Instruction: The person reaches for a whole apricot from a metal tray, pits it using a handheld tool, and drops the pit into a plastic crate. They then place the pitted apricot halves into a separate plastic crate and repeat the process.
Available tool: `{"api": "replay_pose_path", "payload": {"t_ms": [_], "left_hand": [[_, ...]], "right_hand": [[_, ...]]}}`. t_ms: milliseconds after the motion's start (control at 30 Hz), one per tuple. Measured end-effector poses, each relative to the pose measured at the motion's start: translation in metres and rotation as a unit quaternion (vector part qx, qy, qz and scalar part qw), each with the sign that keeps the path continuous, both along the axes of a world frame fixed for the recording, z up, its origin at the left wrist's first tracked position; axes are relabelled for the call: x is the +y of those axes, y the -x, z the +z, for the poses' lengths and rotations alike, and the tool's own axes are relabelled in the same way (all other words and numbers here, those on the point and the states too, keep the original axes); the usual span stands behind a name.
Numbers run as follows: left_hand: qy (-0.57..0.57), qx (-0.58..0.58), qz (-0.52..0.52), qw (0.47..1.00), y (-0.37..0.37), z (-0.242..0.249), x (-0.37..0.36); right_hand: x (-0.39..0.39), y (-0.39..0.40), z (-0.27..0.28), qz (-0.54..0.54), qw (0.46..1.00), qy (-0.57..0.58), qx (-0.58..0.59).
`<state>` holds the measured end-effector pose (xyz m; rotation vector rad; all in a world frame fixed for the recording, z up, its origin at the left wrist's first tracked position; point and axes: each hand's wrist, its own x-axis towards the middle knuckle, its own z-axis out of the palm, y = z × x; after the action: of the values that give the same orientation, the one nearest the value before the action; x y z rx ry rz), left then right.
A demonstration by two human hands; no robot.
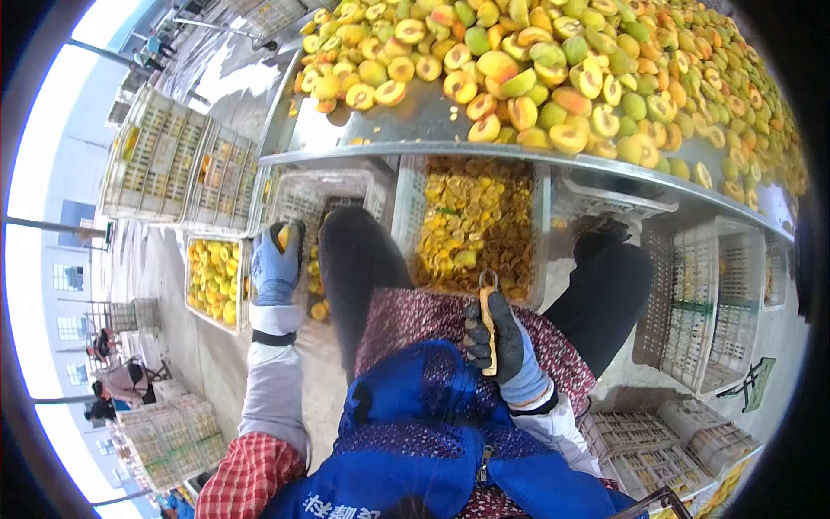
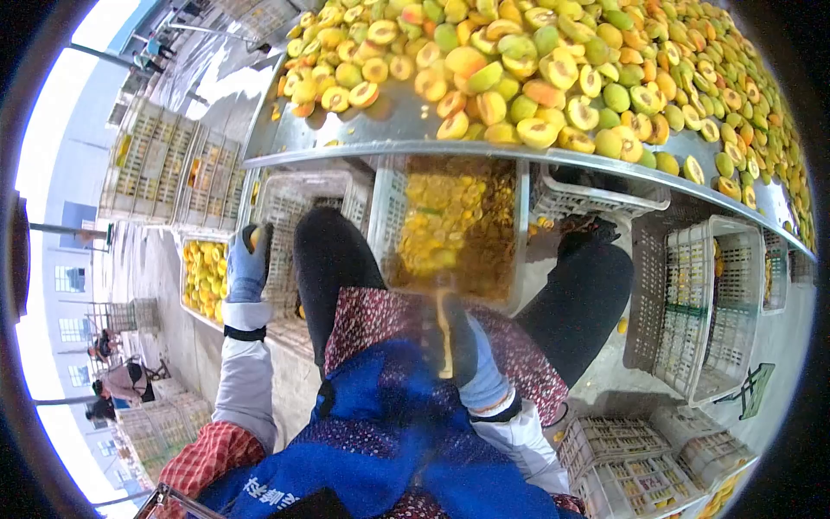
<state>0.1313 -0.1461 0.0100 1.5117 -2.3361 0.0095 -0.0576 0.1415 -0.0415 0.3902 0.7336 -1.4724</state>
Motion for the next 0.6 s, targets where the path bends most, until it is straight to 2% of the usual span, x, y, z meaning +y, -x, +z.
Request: {"api": "replay_pose_path", "payload": {"t_ms": [33,100,167,200,233,333,400,433,500,533,567,600], "left_hand": [[0.067,-0.040,-0.002,0.997,0.006,0.000,0.000],[-0.032,0.144,-0.106,0.983,0.049,-0.004,0.000],[-0.167,0.210,-0.198,0.943,0.132,0.008,0.022],[-0.243,0.193,-0.188,0.932,0.171,0.008,0.029],[-0.177,0.041,-0.215,0.960,0.213,0.014,0.028],[-0.234,-0.123,-0.230,0.937,0.299,-0.021,0.012],[-0.255,-0.209,-0.237,0.914,0.326,-0.034,0.006],[-0.257,-0.214,-0.241,0.911,0.331,-0.040,-0.002],[-0.310,-0.157,-0.240,0.906,0.320,-0.052,-0.020],[-0.267,-0.132,-0.257,0.919,0.307,-0.042,-0.011],[-0.191,-0.061,-0.315,0.928,0.289,-0.027,0.000],[-0.101,0.057,-0.389,0.914,0.271,-0.024,0.014]], "right_hand": [[-0.001,0.003,-0.003,-0.017,1.000,0.020,-0.018],[-0.009,0.010,-0.009,-0.019,0.997,0.049,-0.052],[-0.013,0.013,-0.012,-0.014,0.993,0.074,-0.086],[-0.014,0.012,-0.012,0.002,0.999,0.054,-0.011],[-0.015,0.011,-0.013,0.015,0.997,0.032,0.063],[-0.016,0.017,-0.014,-0.021,0.998,0.012,0.054],[-0.015,0.024,-0.019,-0.040,0.997,-0.020,0.057],[-0.015,0.027,-0.026,-0.065,0.996,-0.020,0.054],[-0.012,0.029,-0.033,-0.090,0.995,-0.024,0.042],[-0.012,0.032,-0.034,-0.106,0.990,-0.042,0.082],[-0.014,0.037,-0.034,-0.125,0.983,-0.060,0.124],[-0.018,0.050,-0.020,-0.119,0.989,-0.043,0.074]]}}
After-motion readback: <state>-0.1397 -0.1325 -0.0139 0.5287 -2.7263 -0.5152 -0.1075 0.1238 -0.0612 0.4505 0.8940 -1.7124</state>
